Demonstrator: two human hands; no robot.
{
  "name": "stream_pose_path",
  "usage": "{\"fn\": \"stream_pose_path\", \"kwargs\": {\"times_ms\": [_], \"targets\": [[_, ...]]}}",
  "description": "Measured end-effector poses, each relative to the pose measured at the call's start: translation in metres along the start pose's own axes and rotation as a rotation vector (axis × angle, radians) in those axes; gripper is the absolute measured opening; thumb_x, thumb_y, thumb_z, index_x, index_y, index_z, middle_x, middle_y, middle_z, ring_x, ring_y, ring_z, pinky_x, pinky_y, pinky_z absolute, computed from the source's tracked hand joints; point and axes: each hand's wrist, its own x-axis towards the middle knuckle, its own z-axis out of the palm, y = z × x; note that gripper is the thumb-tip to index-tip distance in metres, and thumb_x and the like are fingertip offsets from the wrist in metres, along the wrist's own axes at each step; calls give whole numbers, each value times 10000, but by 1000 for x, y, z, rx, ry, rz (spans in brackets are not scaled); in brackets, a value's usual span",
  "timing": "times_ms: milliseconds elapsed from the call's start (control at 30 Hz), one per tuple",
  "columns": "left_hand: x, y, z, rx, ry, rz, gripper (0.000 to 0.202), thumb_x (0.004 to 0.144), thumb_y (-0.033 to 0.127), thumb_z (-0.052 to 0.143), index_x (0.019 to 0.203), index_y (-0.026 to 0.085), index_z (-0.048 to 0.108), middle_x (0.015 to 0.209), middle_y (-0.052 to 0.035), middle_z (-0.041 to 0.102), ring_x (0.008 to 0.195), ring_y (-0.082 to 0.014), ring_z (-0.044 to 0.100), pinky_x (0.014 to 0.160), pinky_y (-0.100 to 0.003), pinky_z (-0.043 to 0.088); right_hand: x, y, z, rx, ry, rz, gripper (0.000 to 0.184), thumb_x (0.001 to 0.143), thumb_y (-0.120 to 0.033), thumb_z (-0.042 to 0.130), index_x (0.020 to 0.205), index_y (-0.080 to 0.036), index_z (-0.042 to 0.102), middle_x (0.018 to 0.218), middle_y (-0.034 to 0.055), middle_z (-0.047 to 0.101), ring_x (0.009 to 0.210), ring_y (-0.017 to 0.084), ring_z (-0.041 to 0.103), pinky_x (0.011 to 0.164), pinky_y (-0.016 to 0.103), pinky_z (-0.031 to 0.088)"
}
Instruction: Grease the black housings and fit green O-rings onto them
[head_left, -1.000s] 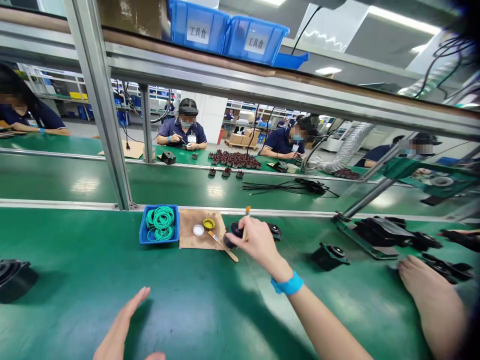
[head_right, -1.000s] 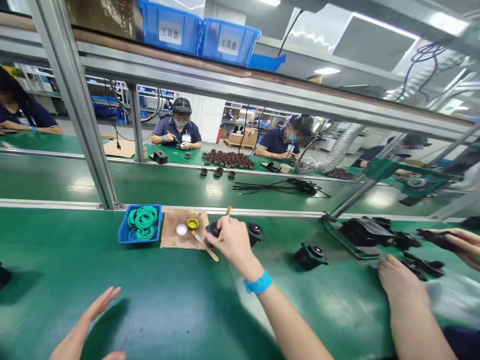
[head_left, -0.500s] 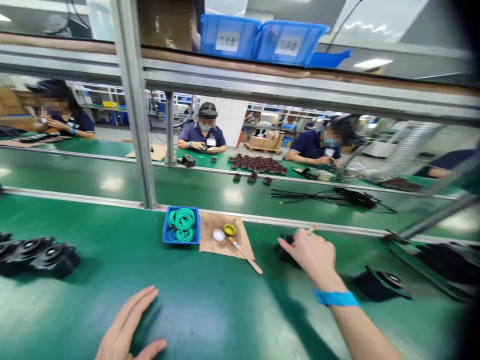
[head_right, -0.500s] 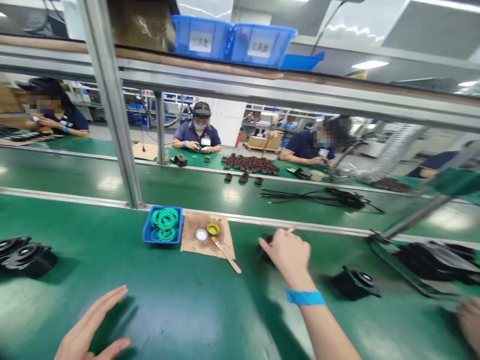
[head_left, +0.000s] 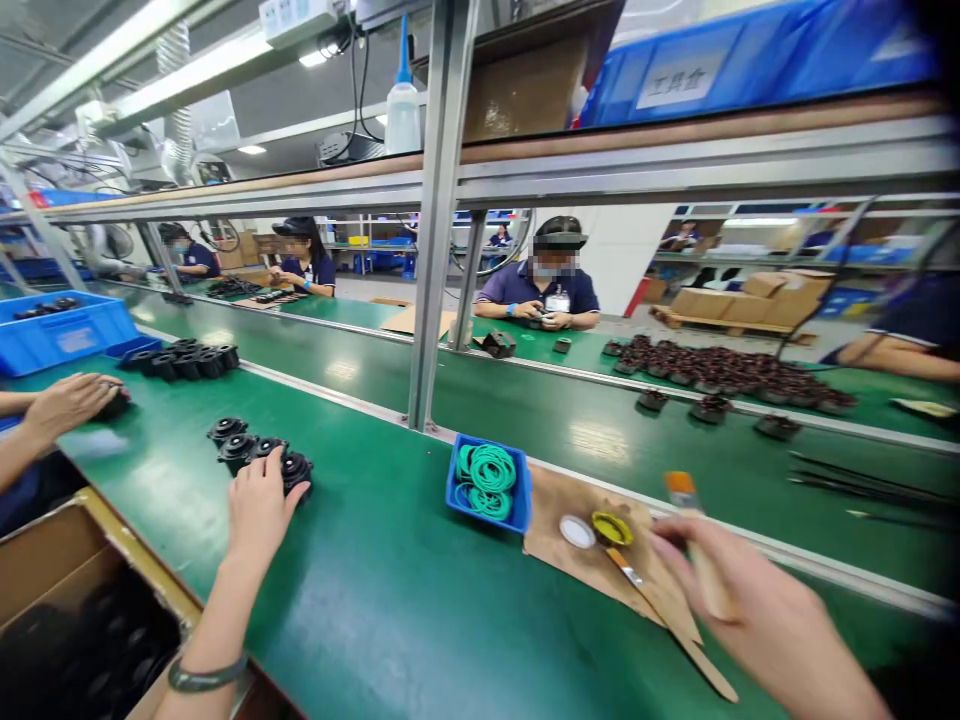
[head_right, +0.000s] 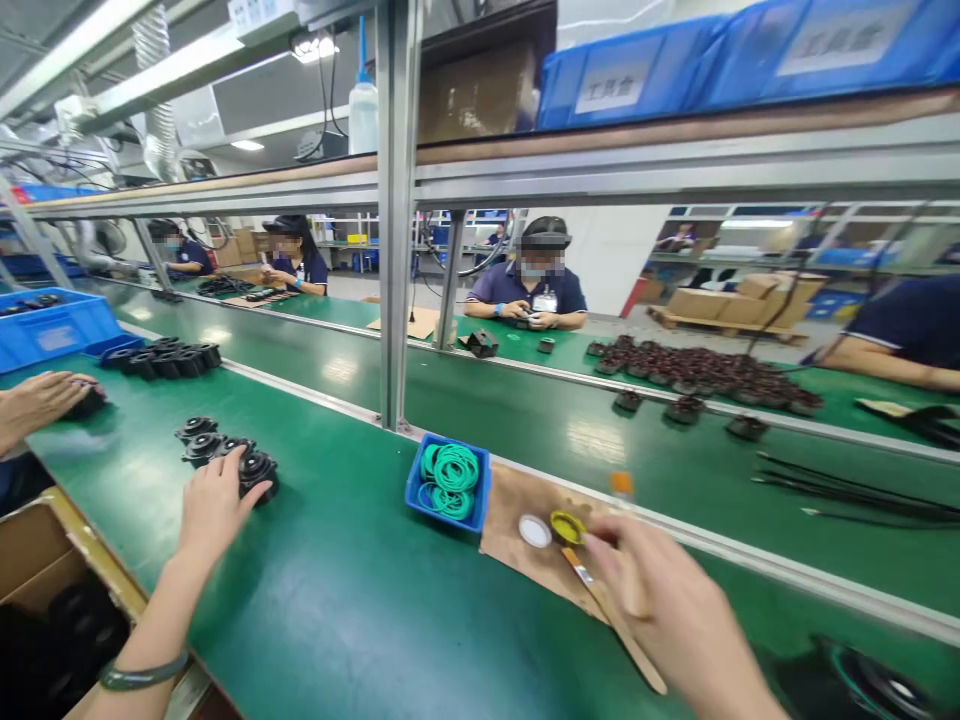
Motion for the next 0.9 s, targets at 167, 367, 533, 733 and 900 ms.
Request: {"fn": "stream_pose_path", "kwargs": {"times_ms": [167, 367, 533, 733, 900], "targets": [[-13, 15, 0, -66, 31, 15, 588, 938, 481, 444, 1324, 44, 522, 1055, -210, 633, 944, -385, 597, 867, -535, 503, 33, -46, 44, -34, -230, -153, 159, 1011, -232, 451, 891, -222, 554, 838, 40, 679, 754, 202, 659, 666, 314, 526], [-72, 63, -1, -483, -11, 133, 592, 855, 533, 629, 1345, 214, 534, 1081, -102, 682, 1013, -331, 657, 863, -478, 567, 72, -46, 112, -168, -334, -157, 110, 984, -164, 559, 882, -161, 603, 853, 31, 660, 807, 187, 634, 736, 330, 522], [-127, 113, -1, -851, -158, 149, 649, 741, 314, 769, 1356, 291, 563, 1174, -74, 688, 1080, -287, 687, 931, -410, 581, 87, -39, 133, -246, -412, -122, 159, 990, -299, 637, 994, -141, 660, 969, 28, 681, 860, 176, 671, 793, 367, 573], [-156, 128, 12, -1147, -243, 99, 695, 707, 407, 827, 1348, 298, 579, 1216, -79, 703, 1069, -285, 725, 939, -377, 598, 86, -35, 130, -226, -427, -72, 159, 996, -289, 631, 1049, -141, 660, 1011, 40, 688, 874, 179, 682, 790, 367, 588], [-164, 123, 20, -1232, -308, 1, 686, 733, 415, 825, 1355, 274, 573, 1210, -94, 726, 1060, -278, 729, 938, -380, 594, 86, -33, 130, -119, -407, -54, 173, 997, -308, 629, 1020, -139, 659, 963, 29, 684, 821, 165, 675, 753, 345, 584]]}}
